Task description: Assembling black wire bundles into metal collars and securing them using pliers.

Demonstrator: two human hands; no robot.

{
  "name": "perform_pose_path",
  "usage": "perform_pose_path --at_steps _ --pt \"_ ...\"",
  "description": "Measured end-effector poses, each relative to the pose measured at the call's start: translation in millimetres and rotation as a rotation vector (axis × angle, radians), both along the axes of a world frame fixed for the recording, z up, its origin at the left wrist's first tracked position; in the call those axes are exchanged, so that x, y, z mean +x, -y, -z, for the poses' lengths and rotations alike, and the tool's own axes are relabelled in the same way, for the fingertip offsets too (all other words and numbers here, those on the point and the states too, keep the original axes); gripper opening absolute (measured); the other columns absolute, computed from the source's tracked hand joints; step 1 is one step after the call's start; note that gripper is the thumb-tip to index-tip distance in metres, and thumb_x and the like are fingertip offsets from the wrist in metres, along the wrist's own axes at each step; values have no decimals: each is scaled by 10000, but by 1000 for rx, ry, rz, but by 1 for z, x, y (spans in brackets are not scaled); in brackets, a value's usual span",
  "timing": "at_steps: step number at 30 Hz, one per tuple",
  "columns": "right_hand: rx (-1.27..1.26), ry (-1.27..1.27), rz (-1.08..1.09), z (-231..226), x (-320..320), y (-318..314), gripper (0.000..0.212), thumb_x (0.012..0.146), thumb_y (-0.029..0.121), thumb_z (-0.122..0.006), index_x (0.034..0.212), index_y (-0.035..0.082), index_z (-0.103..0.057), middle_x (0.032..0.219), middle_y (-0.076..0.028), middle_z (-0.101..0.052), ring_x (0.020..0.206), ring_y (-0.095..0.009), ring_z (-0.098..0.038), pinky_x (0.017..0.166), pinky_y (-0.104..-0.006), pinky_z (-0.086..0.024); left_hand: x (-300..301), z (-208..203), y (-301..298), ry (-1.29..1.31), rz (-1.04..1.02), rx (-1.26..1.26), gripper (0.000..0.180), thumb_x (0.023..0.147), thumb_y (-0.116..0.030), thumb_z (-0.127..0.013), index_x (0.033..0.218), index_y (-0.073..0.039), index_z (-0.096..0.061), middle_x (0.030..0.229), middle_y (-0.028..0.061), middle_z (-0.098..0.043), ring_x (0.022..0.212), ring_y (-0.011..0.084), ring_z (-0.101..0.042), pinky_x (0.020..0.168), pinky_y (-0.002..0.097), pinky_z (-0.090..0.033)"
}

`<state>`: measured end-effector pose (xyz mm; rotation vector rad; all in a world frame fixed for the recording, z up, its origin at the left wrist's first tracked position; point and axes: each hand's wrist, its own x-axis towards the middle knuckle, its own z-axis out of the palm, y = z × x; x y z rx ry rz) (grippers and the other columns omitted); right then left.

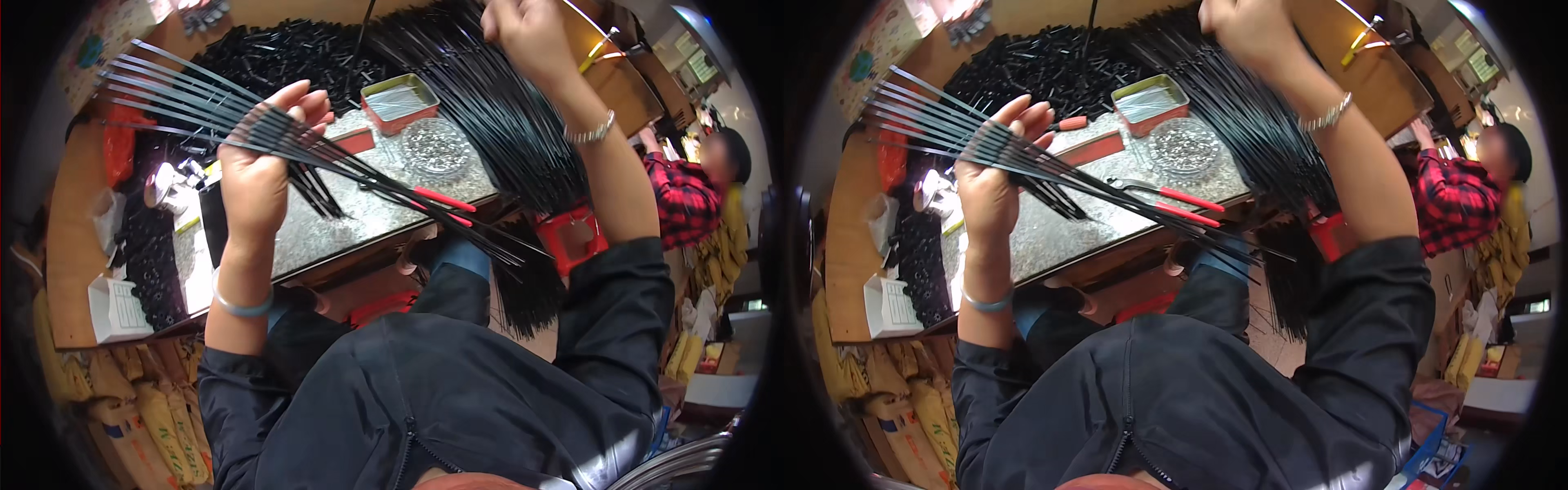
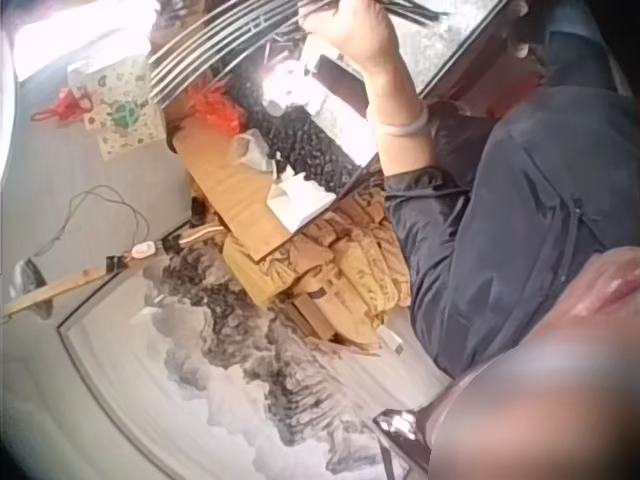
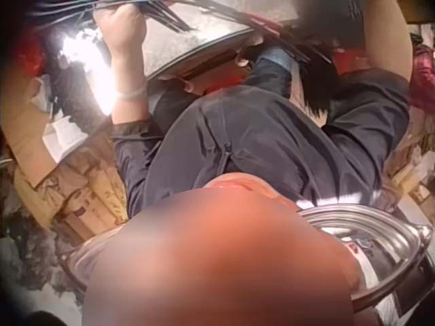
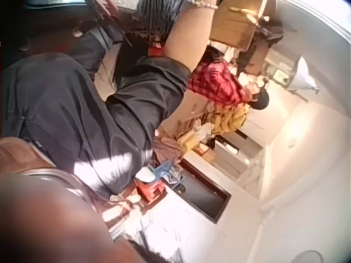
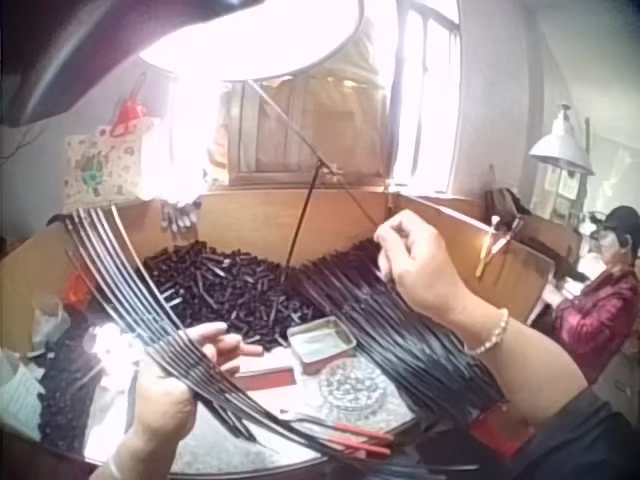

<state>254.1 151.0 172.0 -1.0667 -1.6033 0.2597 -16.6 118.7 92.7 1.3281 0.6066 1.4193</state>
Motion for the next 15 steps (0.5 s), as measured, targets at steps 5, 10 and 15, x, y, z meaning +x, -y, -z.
perform_pose_path --at_steps 5,10,15 --pt "-104 345 448 27 96 -33 168 874 143 -485 848 16 -592 652 -67 -609 571 -132 -562 561 -273 -439 -3 -5 1 -12 35 35 233 904 -48 -492 1099 68 -549 969 186 -633 892 262 -637 805 313 -517" --pt "-284 605 700 171 179 -23 193 850 158 -511 927 13 -612 833 -182 -627 833 -293 -610 732 -391 -471 6 -7 2 -33 64 31 240 894 -59 -518 1098 62 -552 962 172 -639 880 221 -637 787 294 -520" --pt "-540 365 118 110 55 43 283 853 217 -568 1071 35 -579 1076 -112 -583 942 -182 -574 789 -313 -457 14 -10 10 -1 133 -65 269 839 47 -532 1104 92 -535 963 178 -637 860 208 -635 804 324 -540"
